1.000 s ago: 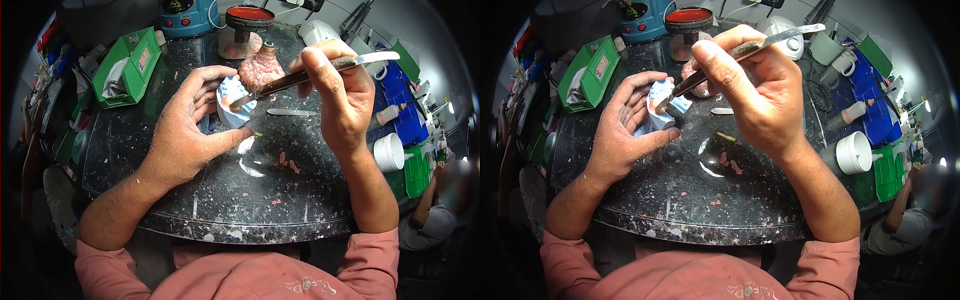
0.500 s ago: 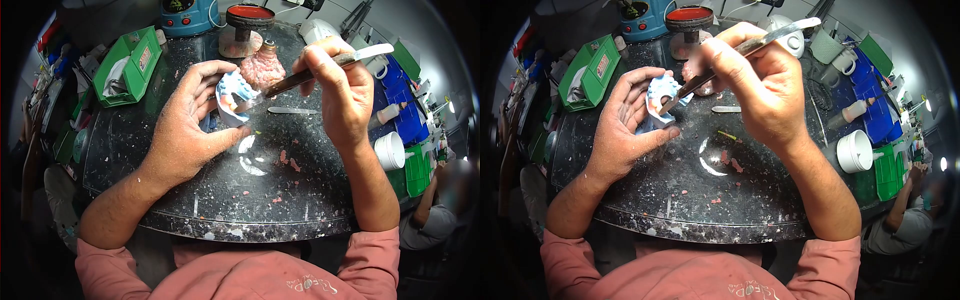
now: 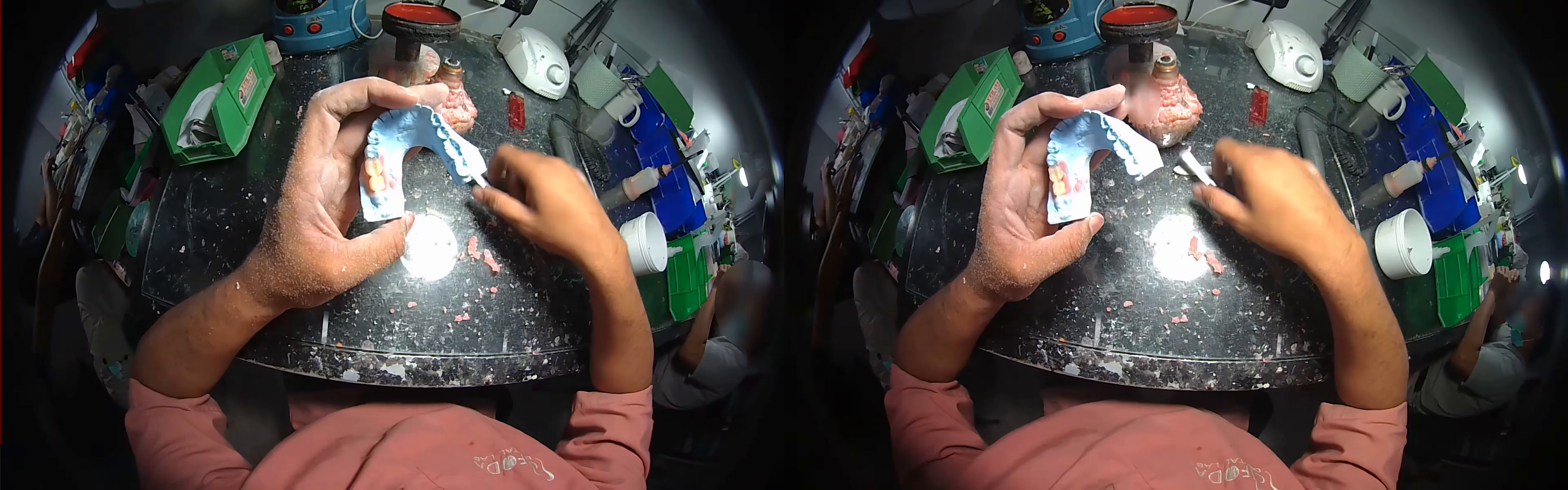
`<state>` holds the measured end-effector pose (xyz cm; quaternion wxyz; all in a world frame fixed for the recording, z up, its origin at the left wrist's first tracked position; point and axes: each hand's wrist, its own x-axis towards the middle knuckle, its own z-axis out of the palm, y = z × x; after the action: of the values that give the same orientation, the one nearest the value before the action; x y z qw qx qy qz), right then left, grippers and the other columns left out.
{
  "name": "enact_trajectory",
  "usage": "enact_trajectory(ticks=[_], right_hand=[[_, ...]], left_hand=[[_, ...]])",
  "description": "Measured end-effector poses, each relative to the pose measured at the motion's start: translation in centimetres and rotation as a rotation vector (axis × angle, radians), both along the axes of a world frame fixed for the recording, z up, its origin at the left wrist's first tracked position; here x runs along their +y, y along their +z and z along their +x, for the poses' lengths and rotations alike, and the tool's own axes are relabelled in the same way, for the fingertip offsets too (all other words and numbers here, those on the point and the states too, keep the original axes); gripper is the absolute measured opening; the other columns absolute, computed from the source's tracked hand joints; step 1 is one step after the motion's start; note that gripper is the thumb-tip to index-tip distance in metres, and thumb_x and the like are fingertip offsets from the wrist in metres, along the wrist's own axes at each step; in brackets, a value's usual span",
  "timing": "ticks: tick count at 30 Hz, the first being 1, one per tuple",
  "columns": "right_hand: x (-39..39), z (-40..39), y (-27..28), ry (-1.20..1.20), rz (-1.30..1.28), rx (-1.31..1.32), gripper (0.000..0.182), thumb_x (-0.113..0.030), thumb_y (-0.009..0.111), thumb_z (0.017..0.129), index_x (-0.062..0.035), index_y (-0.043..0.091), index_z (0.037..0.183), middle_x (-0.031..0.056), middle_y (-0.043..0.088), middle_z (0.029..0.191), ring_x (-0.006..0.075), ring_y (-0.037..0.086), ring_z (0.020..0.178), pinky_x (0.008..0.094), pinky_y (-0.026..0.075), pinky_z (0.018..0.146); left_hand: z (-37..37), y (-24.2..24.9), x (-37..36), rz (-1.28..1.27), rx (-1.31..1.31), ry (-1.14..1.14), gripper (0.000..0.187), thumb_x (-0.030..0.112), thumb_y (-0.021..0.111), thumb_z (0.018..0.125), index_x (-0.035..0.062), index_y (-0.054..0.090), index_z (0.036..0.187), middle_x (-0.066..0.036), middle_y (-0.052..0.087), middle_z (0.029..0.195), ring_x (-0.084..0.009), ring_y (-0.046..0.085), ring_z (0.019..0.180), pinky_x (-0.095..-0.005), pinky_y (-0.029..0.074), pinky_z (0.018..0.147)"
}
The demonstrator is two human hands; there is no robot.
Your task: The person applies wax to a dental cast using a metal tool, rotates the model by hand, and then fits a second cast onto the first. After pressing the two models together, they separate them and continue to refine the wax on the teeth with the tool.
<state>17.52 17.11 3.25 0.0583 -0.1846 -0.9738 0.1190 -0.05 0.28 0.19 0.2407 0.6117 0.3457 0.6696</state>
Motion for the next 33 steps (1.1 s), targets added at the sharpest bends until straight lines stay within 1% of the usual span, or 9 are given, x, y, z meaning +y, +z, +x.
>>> enact_trajectory(ticks=[3,6,10,18,20,22,24,27,33], right_hand=[[-0.3,-0.5,0.8,0.242,-0.007,0.792,0.026,-0.010,0.073,0.078,-0.0041,0.061,0.100,0.0046,0.057,0.076,0.0152,0.051,0.062,0.0249,0.042,0.057],[-2.5,-0.3,1.2,0.506,0.230,0.899,0.023,-0.013,0.072,0.078,-0.0065,0.065,0.099,0.0095,0.058,0.105,0.0185,0.058,0.090,0.0271,0.049,0.078],[-2.8,-1.0,-1.4,0.636,0.479,0.867,0.036,-0.002,0.083,0.055,-0.0144,0.073,0.087,0.0019,0.058,0.108,0.0212,0.056,0.101,0.0275,0.054,0.079],[-2.4,-1.1,-0.7,0.581,0.402,0.915,0.040,-0.004,0.079,0.064,-0.0130,0.070,0.101,0.0092,0.057,0.114,0.0260,0.057,0.110,0.0332,0.056,0.086],[-5.0,0.1,0.8,0.399,0.415,0.620,0.038,-0.001,0.078,0.066,-0.0110,0.070,0.101,0.0111,0.057,0.116,0.0286,0.057,0.112,0.0323,0.057,0.084],[-6.5,-0.5,-0.8,0.195,-0.118,0.904,0.039,0.005,0.077,0.066,-0.0088,0.070,0.102,0.0104,0.057,0.113,0.0290,0.059,0.109,0.0322,0.058,0.087],[-3.6,-0.5,-0.1,0.488,0.471,0.794,0.038,0.005,0.077,0.066,-0.0093,0.071,0.100,0.0097,0.057,0.112,0.0289,0.059,0.108,0.0317,0.059,0.084],[-2.9,0.1,1.2,0.532,0.612,0.682,0.038,0.003,0.080,0.067,-0.0057,0.069,0.102,0.0106,0.058,0.110,0.0282,0.061,0.105,0.0289,0.060,0.079],[-1.9,0.3,0.0,0.490,0.353,0.831,0.053,-0.004,0.084,0.065,0.0009,0.057,0.110,0.0122,0.057,0.109,0.0253,0.061,0.105,0.0285,0.058,0.081]], left_hand=[[0.2,-0.2,0.3,0.033,0.019,-0.034,0.076,-0.013,0.055,0.069,0.0027,0.022,0.135,-0.029,0.030,0.143,-0.0291,0.032,0.137,-0.0417,0.025,0.113],[0.4,-0.4,0.1,0.018,0.065,-0.064,0.077,-0.012,0.057,0.070,0.0033,0.021,0.136,-0.030,0.026,0.145,-0.0315,0.029,0.139,-0.0420,0.024,0.114],[2.0,-0.5,-0.2,-0.069,-0.207,-0.144,0.082,-0.008,0.065,0.072,0.0037,0.018,0.138,-0.031,0.021,0.147,-0.0329,0.028,0.139,-0.0420,0.022,0.114],[2.1,-0.2,-0.7,-0.269,-0.313,-0.297,0.095,0.001,0.076,0.068,-0.0024,0.020,0.144,-0.016,0.036,0.143,-0.0225,0.033,0.136,-0.0376,0.025,0.113],[2.7,0.1,-0.3,-0.174,-0.236,-0.091,0.094,0.000,0.075,0.070,-0.0006,0.020,0.145,-0.015,0.041,0.139,-0.0227,0.038,0.132,-0.0362,0.028,0.112],[3.0,1.1,-0.7,-0.205,-0.363,-0.132,0.092,-0.002,0.073,0.071,0.0015,0.019,0.146,-0.015,0.044,0.136,-0.0221,0.043,0.128,-0.0354,0.030,0.111],[2.7,1.8,-1.5,-0.503,-0.571,-0.240,0.091,-0.004,0.070,0.071,-0.0019,0.018,0.145,-0.017,0.044,0.136,-0.0222,0.044,0.127,-0.0361,0.032,0.110],[2.2,2.1,-1.4,-0.529,-0.658,-0.302,0.081,0.004,0.061,0.075,-0.0107,0.017,0.142,-0.022,0.043,0.136,-0.0267,0.045,0.127,-0.0381,0.036,0.108],[1.4,0.8,-1.6,-0.435,-0.680,-0.334,0.050,0.010,0.058,0.086,-0.0045,0.044,0.132,-0.018,0.058,0.122,-0.0246,0.058,0.113,-0.0386,0.043,0.101]])
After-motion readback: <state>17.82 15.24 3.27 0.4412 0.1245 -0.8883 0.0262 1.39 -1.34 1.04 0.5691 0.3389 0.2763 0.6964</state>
